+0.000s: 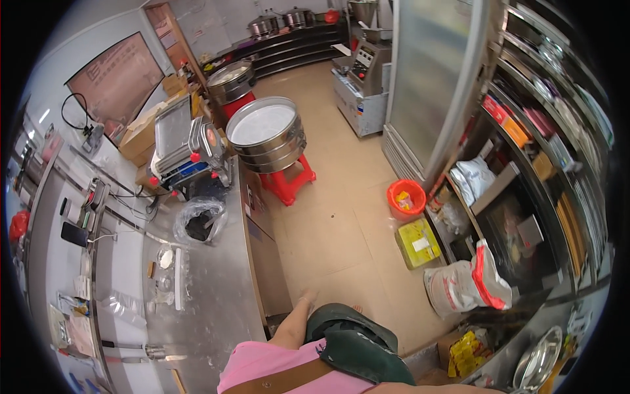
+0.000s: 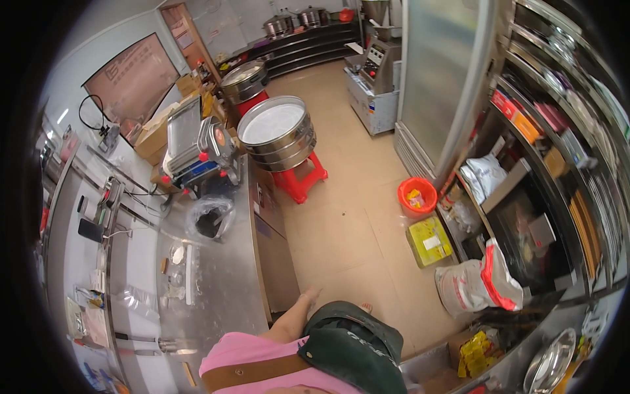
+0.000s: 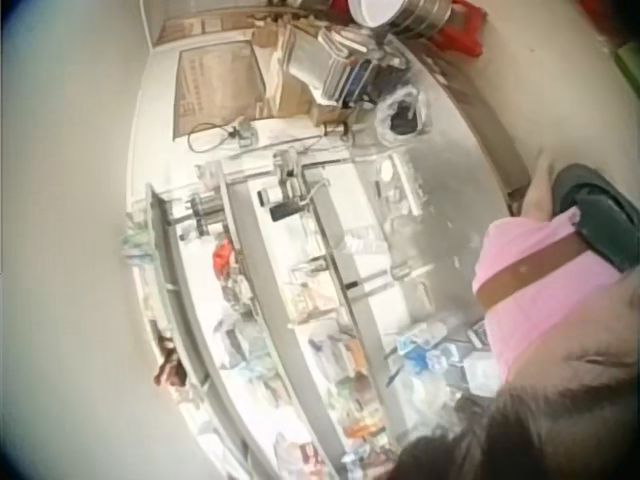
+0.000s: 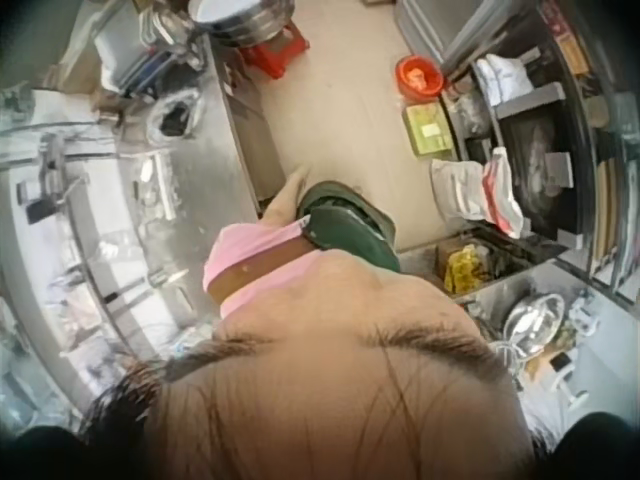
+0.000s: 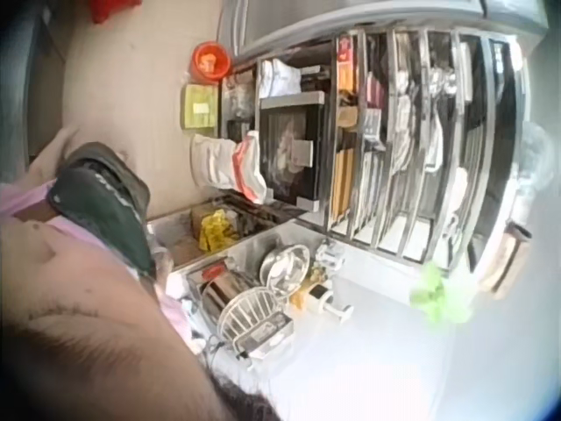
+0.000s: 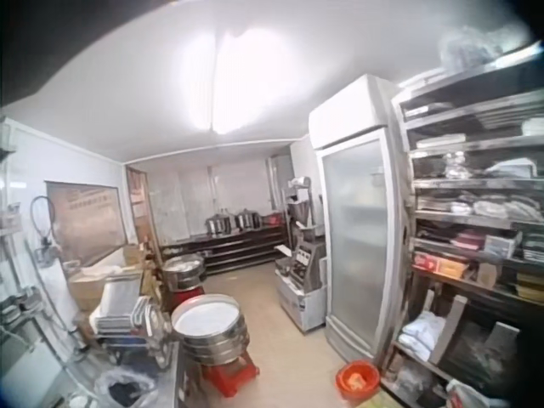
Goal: The person places circular paper liners onto dough portions in a steamer tray, replaces a metal lid on a steamer, and then scrapes liquid into a mixing bowl containing dough using a blue spoon.
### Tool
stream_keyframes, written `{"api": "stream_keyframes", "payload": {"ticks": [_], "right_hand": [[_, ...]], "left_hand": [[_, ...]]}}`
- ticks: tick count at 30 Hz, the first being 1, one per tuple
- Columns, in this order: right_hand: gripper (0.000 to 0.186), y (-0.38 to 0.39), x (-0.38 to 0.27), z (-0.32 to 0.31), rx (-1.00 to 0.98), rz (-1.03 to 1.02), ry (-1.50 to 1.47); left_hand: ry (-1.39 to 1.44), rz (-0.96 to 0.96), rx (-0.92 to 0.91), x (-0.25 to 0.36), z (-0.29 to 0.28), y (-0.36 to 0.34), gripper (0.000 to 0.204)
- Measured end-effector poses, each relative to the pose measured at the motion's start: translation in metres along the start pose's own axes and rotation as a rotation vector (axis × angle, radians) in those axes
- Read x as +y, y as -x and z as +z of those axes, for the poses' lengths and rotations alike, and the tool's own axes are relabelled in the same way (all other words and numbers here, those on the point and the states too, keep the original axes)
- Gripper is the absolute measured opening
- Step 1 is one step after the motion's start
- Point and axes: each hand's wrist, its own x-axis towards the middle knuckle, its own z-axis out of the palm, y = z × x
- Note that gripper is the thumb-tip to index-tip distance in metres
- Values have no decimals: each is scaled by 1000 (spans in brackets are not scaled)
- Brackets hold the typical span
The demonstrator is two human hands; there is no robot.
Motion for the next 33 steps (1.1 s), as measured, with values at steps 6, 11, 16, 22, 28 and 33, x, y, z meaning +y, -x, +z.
{"api": "stream_keyframes", "payload": {"ticks": [6,11,16,22,28,33], "right_hand": [[10,-32,-102,71,-69,-32,135],[10,-86,-173,120,-103,-27,227],[10,-178,-255,156,-137,-12,299],[14,-176,-482,328,-615,-989,1397],[16,-122,-644,609,-420,-628,918],[20,-61,-725,777,-759,-880,925]], "left_hand": [[261,57,44,34,-18,-4,56],[-65,-232,124,7,-17,-25,59],[-137,-209,51,12,-17,-64,53],[289,-337,217,97,-2,-130,48],[382,-142,310,244,-4,-162,53],[245,-218,313,294,-26,-205,55]]}}
